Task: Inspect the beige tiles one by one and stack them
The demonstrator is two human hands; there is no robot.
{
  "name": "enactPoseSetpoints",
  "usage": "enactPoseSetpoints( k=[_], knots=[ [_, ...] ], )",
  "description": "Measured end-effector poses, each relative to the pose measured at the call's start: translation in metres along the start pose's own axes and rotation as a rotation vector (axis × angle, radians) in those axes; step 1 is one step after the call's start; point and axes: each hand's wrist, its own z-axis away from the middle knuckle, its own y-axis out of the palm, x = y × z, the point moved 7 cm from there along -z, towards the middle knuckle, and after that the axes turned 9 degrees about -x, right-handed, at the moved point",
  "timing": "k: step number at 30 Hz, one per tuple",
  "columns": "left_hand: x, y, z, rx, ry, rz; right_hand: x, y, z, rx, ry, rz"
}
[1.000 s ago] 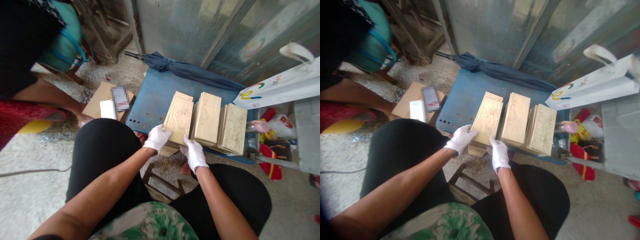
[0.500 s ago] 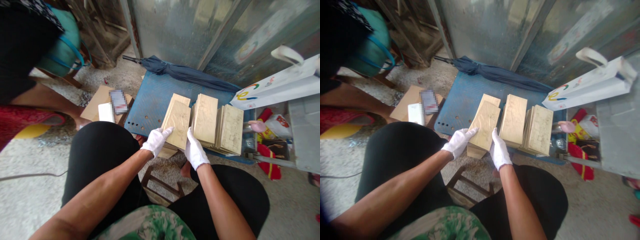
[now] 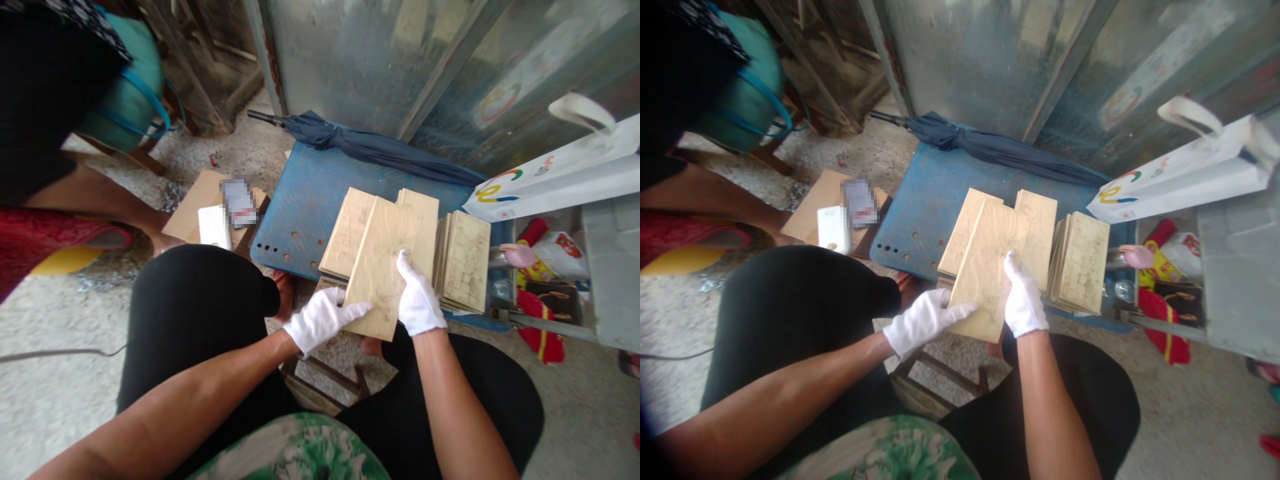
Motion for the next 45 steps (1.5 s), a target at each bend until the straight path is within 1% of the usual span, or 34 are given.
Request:
enactPoseSetpoints(
  k=[2, 4, 6, 8, 10, 13, 15, 17, 21, 25, 29, 31, 34, 37, 40, 43, 45],
  knots=[
    [-0.004, -0.004, -0.007, 0.015, 0.041, -0.035, 0.000, -0.001, 0.003, 0.026, -0.025, 0.063],
    [-0.014, -0.016, -0.018, -0.034, 0.075, 0.012, -0.006, 0.002, 0.009, 0.072, -0.012, 0.062],
    [-0.028, -0.028, -0.027, -0.069, 0.117, 0.161, -0.013, 0.008, 0.016, 0.135, -0.010, 0.049],
    [-0.043, -0.039, -0.032, -0.066, 0.152, 0.327, -0.019, 0.014, 0.024, 0.209, -0.032, 0.074],
    [-0.051, -0.049, -0.033, -0.085, 0.135, 0.417, -0.026, 0.021, 0.032, 0.295, -0.052, 0.114],
    [-0.050, -0.058, -0.029, -0.136, 0.051, 0.461, -0.037, 0.027, 0.041, 0.382, -0.051, 0.136],
    [-0.047, -0.058, -0.025, -0.117, 0.016, 0.474, -0.041, 0.028, 0.043, 0.403, -0.043, 0.152],
    [-0.045, -0.053, -0.023, -0.061, 0.015, 0.438, -0.043, 0.025, 0.043, 0.392, -0.046, 0.217],
    [-0.038, -0.038, -0.024, 0.031, 0.079, 0.242, -0.042, 0.012, 0.036, 0.297, -0.066, 0.406],
    [-0.025, -0.024, -0.030, 0.063, 0.102, 0.124, -0.041, 0.002, 0.034, 0.295, -0.087, 0.459],
    [-0.010, -0.013, -0.038, 0.072, 0.134, -0.018, -0.048, -0.015, 0.024, 0.164, -0.084, 0.615],
    [-0.002, -0.008, -0.043, 0.071, 0.153, -0.065, -0.056, -0.019, 0.018, 0.138, -0.067, 0.675],
    [0.012, -0.003, -0.051, 0.067, 0.167, -0.148, -0.071, -0.020, 0.008, 0.134, -0.068, 0.713],
    [0.026, 0.000, -0.060, 0.036, 0.180, -0.304, -0.089, -0.019, -0.002, 0.142, -0.083, 0.769],
    [0.042, 0.002, -0.066, 0.010, 0.170, -0.478, -0.106, -0.012, -0.006, 0.213, -0.104, 0.899],
    [0.059, 0.004, -0.069, 0.004, 0.138, -0.611, -0.115, -0.004, -0.004, 0.268, -0.158, 1.040],
    [0.064, 0.006, -0.069, 0.004, 0.148, -0.652, -0.115, -0.001, -0.003, 0.255, -0.196, 1.094]
  ],
)
